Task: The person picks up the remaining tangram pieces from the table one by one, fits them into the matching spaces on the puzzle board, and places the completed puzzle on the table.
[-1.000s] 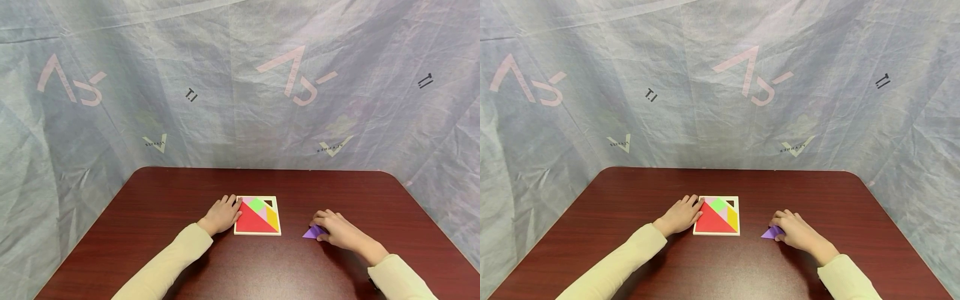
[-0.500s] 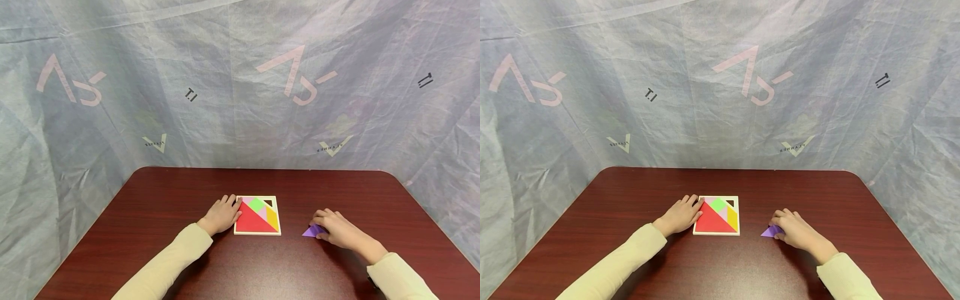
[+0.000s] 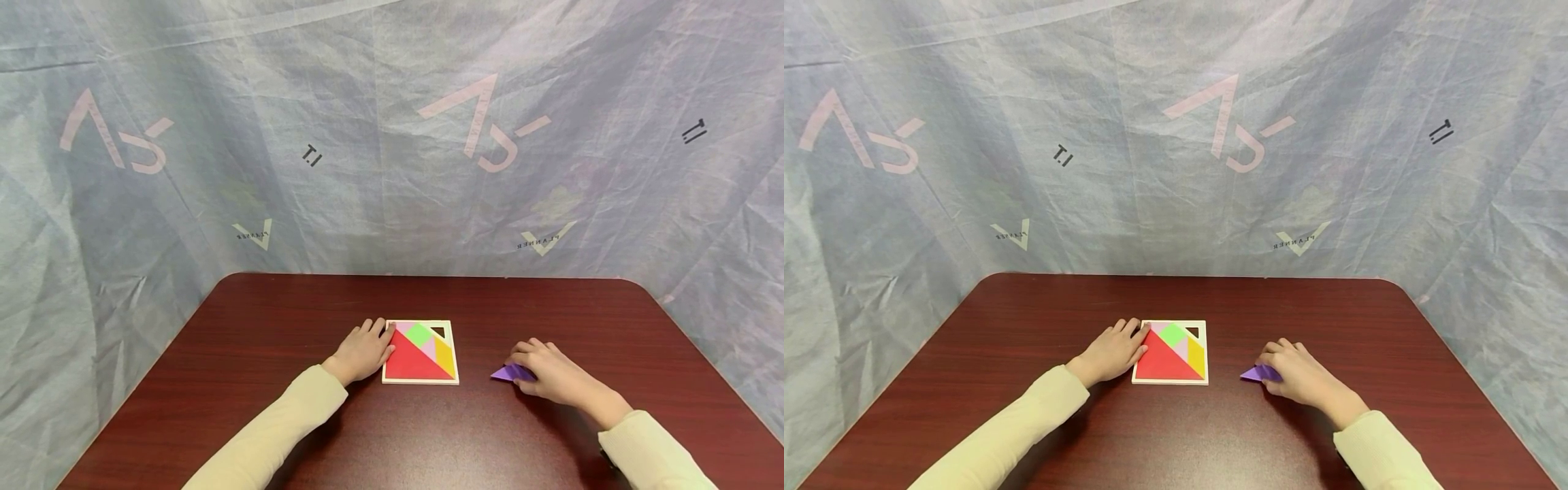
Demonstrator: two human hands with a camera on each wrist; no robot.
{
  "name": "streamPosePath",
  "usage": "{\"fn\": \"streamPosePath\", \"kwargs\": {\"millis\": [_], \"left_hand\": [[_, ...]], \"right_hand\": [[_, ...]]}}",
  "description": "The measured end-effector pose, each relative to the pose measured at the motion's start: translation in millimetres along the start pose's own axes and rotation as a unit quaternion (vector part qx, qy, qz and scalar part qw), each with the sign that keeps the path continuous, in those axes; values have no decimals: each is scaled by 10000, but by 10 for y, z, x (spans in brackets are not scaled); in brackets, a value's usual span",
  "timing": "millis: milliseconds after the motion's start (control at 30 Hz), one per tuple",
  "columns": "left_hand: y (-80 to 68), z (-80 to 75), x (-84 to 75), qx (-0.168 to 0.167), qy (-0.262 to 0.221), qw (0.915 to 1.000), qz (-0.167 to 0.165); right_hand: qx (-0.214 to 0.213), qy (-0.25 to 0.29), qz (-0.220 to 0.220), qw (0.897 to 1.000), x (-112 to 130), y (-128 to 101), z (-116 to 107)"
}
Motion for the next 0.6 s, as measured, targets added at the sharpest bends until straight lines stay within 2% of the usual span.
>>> {"fn": "streamPosePath", "kwargs": {"millis": [600], "left_hand": [[-3,-2,0,-44,23,10000,-1]], "right_hand": [[-251,-58,43,9997,-28,21,-7]]}}
Point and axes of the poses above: each hand's wrist, its own y-axis towards the middle knuckle, its own z-axis out of the palm, x = y × z, the point moved 9 cm from there along y, towards the middle knuckle, and after that the axes turned 3 degrees about y, right-handed, at the moved point
